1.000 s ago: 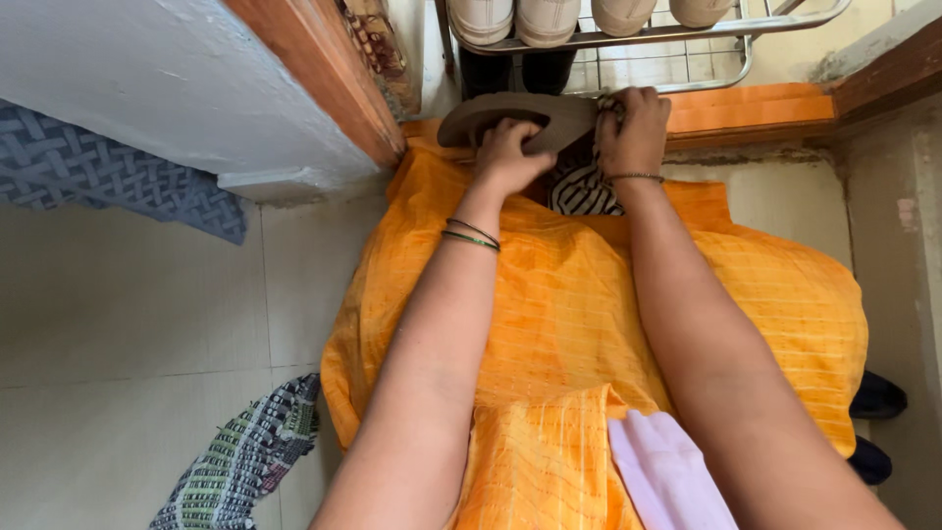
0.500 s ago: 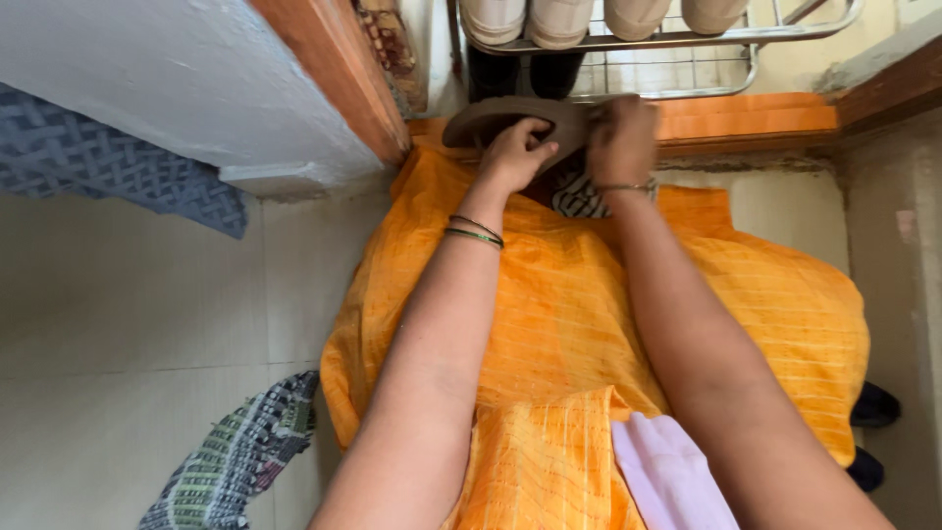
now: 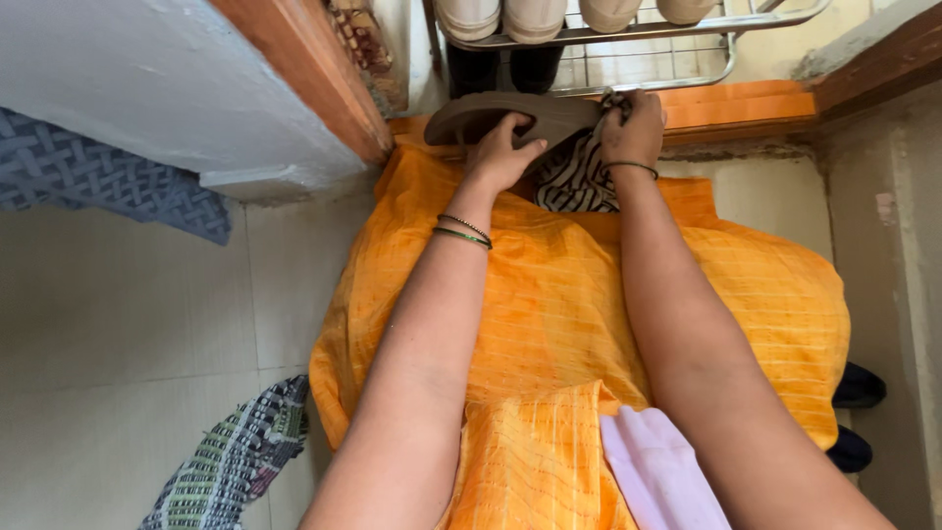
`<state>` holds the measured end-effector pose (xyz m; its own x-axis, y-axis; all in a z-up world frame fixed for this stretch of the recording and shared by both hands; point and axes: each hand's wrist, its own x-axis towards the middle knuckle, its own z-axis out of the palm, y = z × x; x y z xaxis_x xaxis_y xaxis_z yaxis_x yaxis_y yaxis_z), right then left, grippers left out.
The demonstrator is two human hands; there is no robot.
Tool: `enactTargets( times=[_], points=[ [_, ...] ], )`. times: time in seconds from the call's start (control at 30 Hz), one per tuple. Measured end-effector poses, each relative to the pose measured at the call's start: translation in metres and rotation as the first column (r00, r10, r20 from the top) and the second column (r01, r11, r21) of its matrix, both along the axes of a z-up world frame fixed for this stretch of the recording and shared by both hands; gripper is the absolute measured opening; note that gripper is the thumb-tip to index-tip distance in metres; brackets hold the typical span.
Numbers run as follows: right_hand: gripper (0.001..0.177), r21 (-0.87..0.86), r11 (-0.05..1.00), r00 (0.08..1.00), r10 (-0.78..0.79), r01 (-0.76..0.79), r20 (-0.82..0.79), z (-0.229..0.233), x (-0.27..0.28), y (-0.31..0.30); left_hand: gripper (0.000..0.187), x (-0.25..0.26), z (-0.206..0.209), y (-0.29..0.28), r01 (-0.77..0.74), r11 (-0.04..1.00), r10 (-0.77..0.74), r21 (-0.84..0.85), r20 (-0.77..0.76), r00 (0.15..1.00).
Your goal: The person sits on the floor and wipes several pairs of shoes and sandals with a striped cloth. They handle black sneakers, brown sandals, and dark slip-on shoes one at a time, wiping the uppers and soles, then placing them on a metal shoe rack. The person also folds a pair of dark socks.
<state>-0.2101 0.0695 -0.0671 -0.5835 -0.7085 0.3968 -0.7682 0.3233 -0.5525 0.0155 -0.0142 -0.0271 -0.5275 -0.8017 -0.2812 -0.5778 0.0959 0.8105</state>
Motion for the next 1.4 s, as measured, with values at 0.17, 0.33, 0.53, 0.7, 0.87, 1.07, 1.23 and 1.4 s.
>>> enactTargets(
  times=[0.17, 0.33, 0.53, 0.7, 0.87, 1.07, 1.23, 1.4],
  points=[
    [0.020, 0.075, 0.982, 0.880, -0.191, 0.176, 0.434, -0.047, -0.032, -0.001, 0.062, -0.007, -0.013, 0.003, 0.022, 0.999, -0.024, 0.026, 0.082, 0.996],
    [0.020, -0.068, 0.978, 0.700, -0.091, 0.195, 0.708, -0.047, -0.027, 0.000, 0.063, -0.013, -0.010, 0.010, 0.002, 0.997, 0.002, -0.072, 0.054, 0.999],
    [0.022, -0.177, 0.968, 0.395, 0.094, 0.179, 0.914, -0.006, -0.001, 0.000, 0.054, 0.000, 0.026, 0.006, -0.208, 0.956, 0.184, -0.207, -0.127, 0.975],
    [0.029, -0.339, 0.918, 0.239, 0.289, 0.208, 0.927, 0.033, 0.008, -0.001, 0.040, 0.001, 0.020, 0.007, -0.281, 0.931, 0.359, 0.233, -0.450, 0.818],
    [0.049, -0.379, 0.832, -0.060, 0.438, 0.405, 0.897, 0.043, 0.029, -0.005, 0.033, -0.008, -0.001, 0.002, -0.119, 0.837, 0.478, 0.534, -0.607, 0.635],
    [0.052, -0.388, 0.888, -0.171, 0.434, 0.247, 0.884, 0.028, 0.045, -0.011, 0.029, -0.004, 0.002, 0.000, -0.032, 0.812, 0.514, 0.583, -0.688, 0.512],
    [0.044, -0.080, 0.994, 0.192, 0.093, -0.074, 0.977, -0.009, 0.038, -0.012, 0.024, -0.003, -0.003, -0.004, -0.009, 0.758, 0.589, 0.653, -0.678, 0.439],
    [0.037, 0.090, 0.978, 0.816, 0.106, -0.190, 0.568, -0.034, 0.017, -0.013, 0.027, -0.002, 0.004, 0.001, -0.015, 0.815, 0.508, 0.580, -0.700, 0.502]
  ],
)
